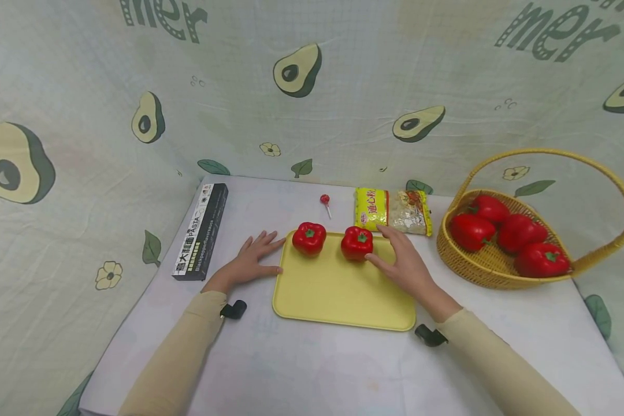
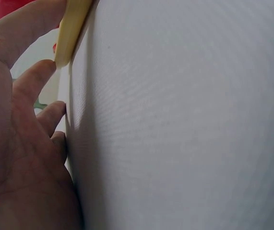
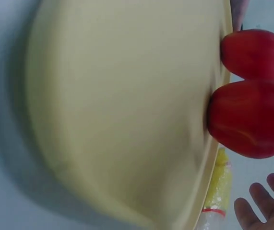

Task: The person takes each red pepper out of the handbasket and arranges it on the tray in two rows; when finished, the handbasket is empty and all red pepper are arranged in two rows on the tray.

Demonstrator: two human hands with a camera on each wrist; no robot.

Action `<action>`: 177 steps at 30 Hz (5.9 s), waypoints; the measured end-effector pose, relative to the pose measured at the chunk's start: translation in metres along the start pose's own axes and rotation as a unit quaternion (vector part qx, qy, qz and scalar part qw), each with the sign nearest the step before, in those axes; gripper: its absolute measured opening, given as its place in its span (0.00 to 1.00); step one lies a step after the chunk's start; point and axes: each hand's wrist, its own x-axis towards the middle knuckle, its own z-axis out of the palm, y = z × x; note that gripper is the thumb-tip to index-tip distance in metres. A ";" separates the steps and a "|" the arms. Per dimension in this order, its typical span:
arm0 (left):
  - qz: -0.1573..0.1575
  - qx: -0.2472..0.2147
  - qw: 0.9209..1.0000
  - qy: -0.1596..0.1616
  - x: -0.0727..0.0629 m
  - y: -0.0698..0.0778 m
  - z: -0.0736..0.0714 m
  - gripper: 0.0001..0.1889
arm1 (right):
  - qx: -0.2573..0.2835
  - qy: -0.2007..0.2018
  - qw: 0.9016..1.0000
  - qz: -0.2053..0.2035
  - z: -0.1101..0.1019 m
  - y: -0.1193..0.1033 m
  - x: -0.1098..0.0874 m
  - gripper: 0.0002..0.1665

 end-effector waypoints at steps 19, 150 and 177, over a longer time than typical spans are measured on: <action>0.004 -0.002 1.000 0.002 0.000 -0.005 0.002 0.44 | -0.002 0.030 1.000 0.008 -0.034 0.018 -0.029 0.44; 0.014 0.006 1.000 0.005 0.001 -0.008 0.003 0.45 | -0.132 0.092 0.965 0.206 -0.167 0.136 -0.090 0.47; 0.017 -0.003 1.000 0.008 -0.001 -0.007 0.002 0.45 | -0.117 0.120 0.973 0.157 -0.162 0.095 -0.087 0.45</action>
